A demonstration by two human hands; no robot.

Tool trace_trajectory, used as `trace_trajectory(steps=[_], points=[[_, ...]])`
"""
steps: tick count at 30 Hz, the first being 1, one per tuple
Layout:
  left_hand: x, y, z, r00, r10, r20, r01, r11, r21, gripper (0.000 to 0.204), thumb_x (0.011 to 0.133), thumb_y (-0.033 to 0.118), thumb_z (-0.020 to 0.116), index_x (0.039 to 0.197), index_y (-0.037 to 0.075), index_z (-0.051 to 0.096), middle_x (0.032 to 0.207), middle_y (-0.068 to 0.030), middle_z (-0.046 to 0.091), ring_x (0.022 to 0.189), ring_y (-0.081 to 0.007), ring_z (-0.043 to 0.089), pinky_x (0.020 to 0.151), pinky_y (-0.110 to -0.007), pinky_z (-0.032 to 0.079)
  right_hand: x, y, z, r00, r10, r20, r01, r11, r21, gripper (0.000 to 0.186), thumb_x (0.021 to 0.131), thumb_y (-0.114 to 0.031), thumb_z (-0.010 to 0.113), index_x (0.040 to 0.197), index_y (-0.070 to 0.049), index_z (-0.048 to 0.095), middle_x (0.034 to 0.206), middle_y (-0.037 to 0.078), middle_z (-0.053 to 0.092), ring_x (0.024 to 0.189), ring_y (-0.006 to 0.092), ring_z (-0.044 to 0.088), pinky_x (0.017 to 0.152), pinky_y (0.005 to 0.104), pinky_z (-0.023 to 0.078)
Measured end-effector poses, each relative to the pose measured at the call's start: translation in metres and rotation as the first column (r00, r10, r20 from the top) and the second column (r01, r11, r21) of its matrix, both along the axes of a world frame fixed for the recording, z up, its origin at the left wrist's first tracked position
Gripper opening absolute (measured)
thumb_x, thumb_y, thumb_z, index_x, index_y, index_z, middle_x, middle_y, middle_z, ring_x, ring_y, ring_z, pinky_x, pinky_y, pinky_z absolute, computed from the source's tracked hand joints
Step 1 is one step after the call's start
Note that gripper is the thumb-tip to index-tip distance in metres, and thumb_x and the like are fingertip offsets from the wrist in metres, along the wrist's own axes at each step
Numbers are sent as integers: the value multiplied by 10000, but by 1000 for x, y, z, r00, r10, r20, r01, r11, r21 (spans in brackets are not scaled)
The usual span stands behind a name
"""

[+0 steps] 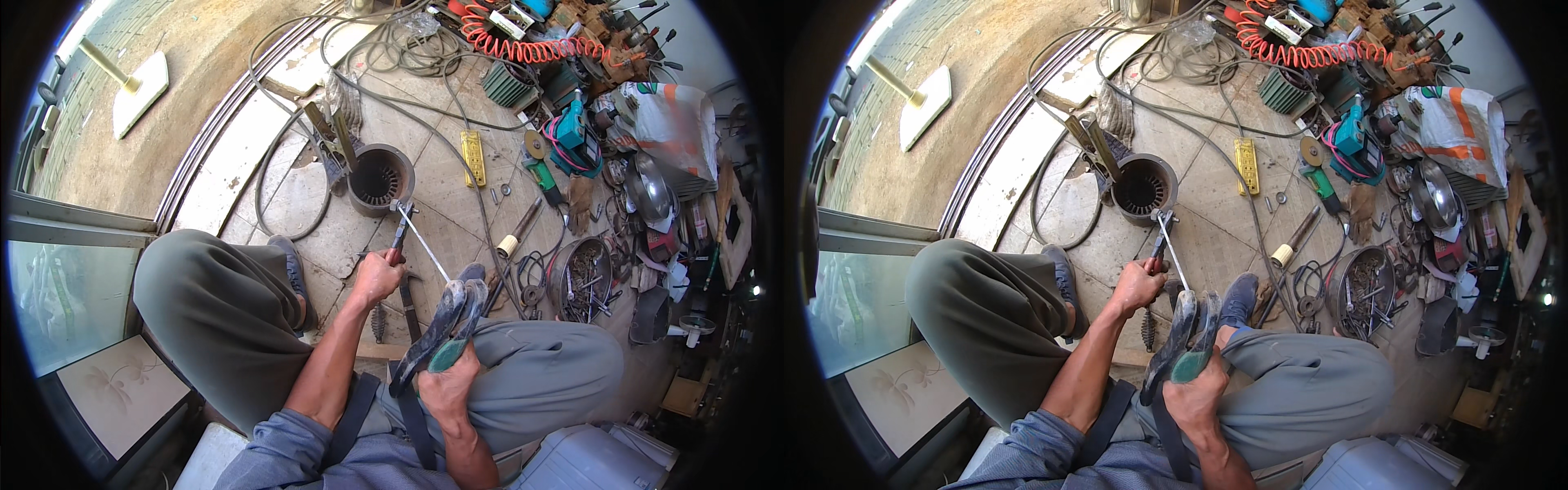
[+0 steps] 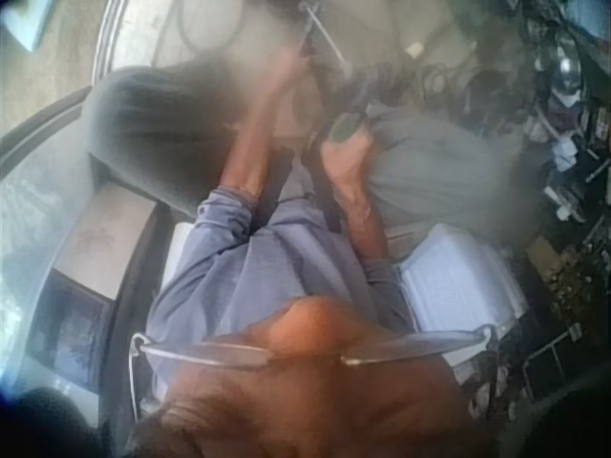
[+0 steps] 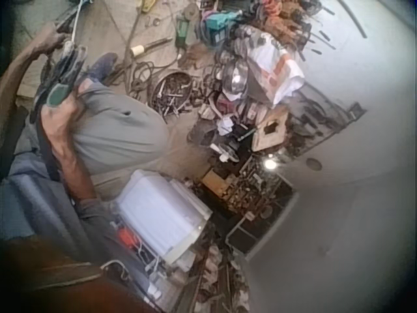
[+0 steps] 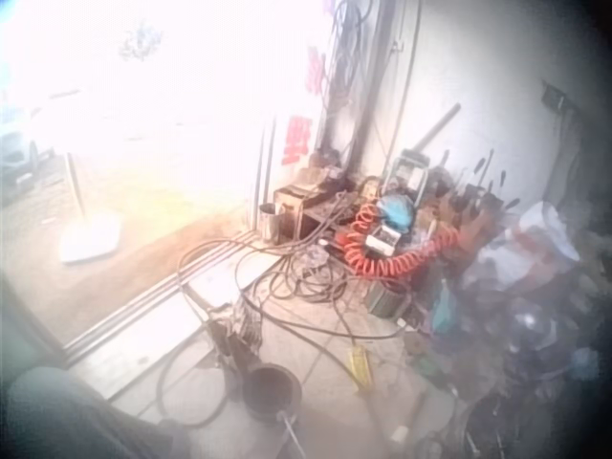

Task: The person welds a cylindrical metal part using a welding torch while holding it with pliers. They repeatedly strike the weld point, producing sparks, and occasionally reposition the part. The person also uses a hammer to tap the welded area.

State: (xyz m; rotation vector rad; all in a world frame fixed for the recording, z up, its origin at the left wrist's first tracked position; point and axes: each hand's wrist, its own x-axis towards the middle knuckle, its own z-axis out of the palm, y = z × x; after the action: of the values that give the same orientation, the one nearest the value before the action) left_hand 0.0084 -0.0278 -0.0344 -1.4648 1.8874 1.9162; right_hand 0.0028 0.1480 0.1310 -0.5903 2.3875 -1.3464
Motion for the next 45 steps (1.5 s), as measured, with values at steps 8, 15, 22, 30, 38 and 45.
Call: trace_trajectory(steps=[8,15,22,30,38,45], points=[[-1,3,1,997,25,-79,-28,999,-35,143,830,124,683,837,8,599,682,-16,570,594,-101,502,533,-305,422,-1,0,-1,1000,13,-17,-13,1000,-10,248,700,23,663,916,0,542,745,120,601,659,290,623,648,395,497],[-2,2,2,996,3,-92,-5,1000,-24,229,878,129,652,1065,1,688,750,-25,626,625,-113,554,566,-297,458,-2,-4,2,999,32,-25,-32,999,-21,273,687,33,658,936,11,547,722,109,620,624,267,640,604,378,497],[-2,-1,-1,991,-120,-53,115,989,-90,243,850,115,646,1057,-4,689,784,-50,671,641,-140,582,584,-327,476,-3,-3,5,999,35,3,-35,999,-8,270,676,21,689,907,26,549,671,85,610,575,234,626,581,372,495],[-1,4,-6,991,16,-129,-18,1000,-14,175,869,120,658,1004,11,681,757,-37,653,629,-114,582,567,-309,478,-3,0,2,998,38,43,-38,999,3,270,666,32,666,896,21,525,652,64,567,567,204,588,564,366,478],[-2,7,-7,986,43,-162,-45,999,-7,177,869,142,646,978,7,682,729,-32,635,619,-118,580,567,-306,480,-3,-2,1,998,27,55,-26,1000,-14,271,691,28,675,924,13,538,706,82,603,618,215,616,597,356,496],[2,7,-34,980,-101,-174,80,989,-121,559,882,139,619,1429,70,523,918,-98,692,619,-119,539,562,-295,468,-3,1,-1,998,31,58,-31,1000,0,298,684,18,691,916,-14,506,687,97,604,612,249,650,592,373,505]])
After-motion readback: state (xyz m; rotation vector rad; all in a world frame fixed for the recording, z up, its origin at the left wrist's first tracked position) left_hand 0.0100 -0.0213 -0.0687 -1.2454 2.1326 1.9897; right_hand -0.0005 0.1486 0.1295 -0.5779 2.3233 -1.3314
